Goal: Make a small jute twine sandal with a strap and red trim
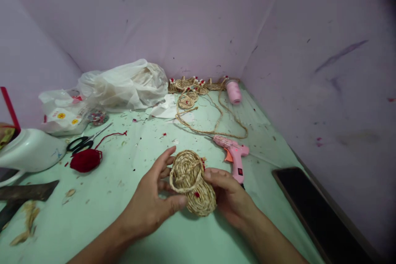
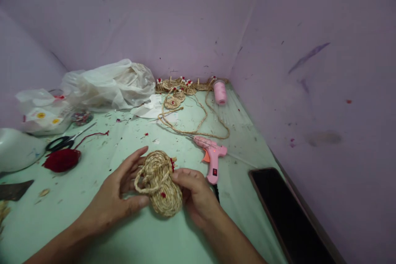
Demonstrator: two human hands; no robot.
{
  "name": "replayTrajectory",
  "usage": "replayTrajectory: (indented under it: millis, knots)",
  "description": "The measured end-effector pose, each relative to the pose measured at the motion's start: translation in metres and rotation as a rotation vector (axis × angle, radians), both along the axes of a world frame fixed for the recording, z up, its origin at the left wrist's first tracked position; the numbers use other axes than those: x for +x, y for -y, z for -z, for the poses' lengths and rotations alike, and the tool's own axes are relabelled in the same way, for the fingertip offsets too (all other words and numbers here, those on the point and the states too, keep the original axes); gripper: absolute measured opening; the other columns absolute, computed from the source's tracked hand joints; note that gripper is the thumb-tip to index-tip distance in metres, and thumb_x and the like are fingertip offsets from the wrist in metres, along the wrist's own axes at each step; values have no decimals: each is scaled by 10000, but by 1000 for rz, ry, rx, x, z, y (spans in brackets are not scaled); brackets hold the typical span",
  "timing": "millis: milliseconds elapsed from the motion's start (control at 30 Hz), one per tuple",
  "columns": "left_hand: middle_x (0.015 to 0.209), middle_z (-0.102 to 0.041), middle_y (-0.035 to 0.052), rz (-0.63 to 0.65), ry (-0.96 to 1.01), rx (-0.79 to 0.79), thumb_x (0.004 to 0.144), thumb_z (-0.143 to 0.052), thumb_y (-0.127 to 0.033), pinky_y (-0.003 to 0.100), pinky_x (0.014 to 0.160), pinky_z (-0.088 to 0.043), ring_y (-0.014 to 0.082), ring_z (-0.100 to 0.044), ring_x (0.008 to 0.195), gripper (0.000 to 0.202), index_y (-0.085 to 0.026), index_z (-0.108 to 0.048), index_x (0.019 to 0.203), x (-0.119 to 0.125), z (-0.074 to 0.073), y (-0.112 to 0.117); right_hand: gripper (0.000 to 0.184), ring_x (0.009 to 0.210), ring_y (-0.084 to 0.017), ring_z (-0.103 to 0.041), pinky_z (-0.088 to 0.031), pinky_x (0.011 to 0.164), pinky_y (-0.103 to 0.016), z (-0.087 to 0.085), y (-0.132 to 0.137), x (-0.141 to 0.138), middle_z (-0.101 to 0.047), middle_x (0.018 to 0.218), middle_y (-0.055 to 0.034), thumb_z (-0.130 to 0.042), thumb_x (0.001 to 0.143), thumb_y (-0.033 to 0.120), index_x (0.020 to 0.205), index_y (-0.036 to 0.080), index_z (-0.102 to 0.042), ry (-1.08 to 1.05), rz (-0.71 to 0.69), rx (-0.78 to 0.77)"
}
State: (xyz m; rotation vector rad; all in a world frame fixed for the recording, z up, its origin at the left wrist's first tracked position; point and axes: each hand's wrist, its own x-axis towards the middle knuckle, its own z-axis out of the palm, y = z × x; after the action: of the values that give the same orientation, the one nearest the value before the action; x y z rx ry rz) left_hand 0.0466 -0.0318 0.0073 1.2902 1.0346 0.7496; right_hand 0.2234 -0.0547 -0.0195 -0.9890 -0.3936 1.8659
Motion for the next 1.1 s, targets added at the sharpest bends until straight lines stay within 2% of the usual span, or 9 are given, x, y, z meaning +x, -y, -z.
replayTrajectory:
  millis: [167,333,400,500,667,800,933,1000,1100]
  knots:
    - [1282,-443,128,114,-22,77,669,-652,-177,360,854,-466,303,-442,1170,735,-251,-320,1320,-11,-2,-6,206,419,-73,-431,-292,453,-214,-1,0,2,-564,470,14,-720,551,286,582,105,-624,146,-22,1]
    - [1380,-303,123,42,-381,631,608,-664,-119,485,985,-330,353,-314,1247,686,-257,-387,1220,-3,-4,15,220,417,-61,-422,-291,444,-198,-3,-1,-3,-537,456,32,-709,567,302,557,109,-603,210,-8,-22]
    - [1382,-292,127,64,-434,729,555,-700,-137,489,978,-335,377,-296,1246,631,-243,-445,1123,3,-3,25,230,420,-59,-426,-296,444,-194,-4,-1,-5,-537,463,31,-699,597,309,553,109,-593,180,-36,-31]
    - [1367,-314,142,47,-492,763,579,-674,-132,478,954,-365,373,-342,1215,545,-227,-465,1072,12,1,32,221,457,-78,-482,-347,475,-201,-5,-1,-8,-572,507,17,-720,601,299,599,111,-602,108,-24,-65]
    - [1349,-335,161,10,-460,738,667,-523,-51,465,975,-357,339,-325,1246,588,-192,-392,1223,17,14,32,344,645,-159,-613,-448,654,-274,-7,-1,-8,-669,703,-23,-727,587,218,905,145,-617,18,53,-146]
    - [1339,-339,134,-64,-410,728,698,-523,-81,455,980,-352,313,-353,1229,629,-236,-324,1274,15,20,33,217,713,-182,-627,-454,700,-295,-10,-1,-5,-681,759,-64,-603,683,262,848,123,-627,-266,-175,-218]
    - [1321,-331,133,-29,-325,751,711,-512,-72,441,941,-383,305,-355,1221,633,-261,-293,1274,12,24,33,296,731,-199,-621,-452,703,-331,-10,1,0,-675,781,-96,-482,728,316,872,98,-622,-472,-417,-247]
    - [1317,-334,137,-9,-315,759,710,-518,-77,440,934,-384,307,-346,1223,610,-252,-314,1258,12,25,31,297,717,-187,-614,-449,687,-312,-9,2,0,-673,798,-99,-474,738,302,891,93,-619,-491,-434,-244]
    - [1298,-365,128,-26,-360,854,687,-562,-97,483,988,-312,315,-339,1219,550,-243,-389,1188,12,22,27,255,653,-144,-591,-437,620,-247,-7,3,-2,-667,806,-87,-529,716,223,916,95,-622,-451,-348,-189]
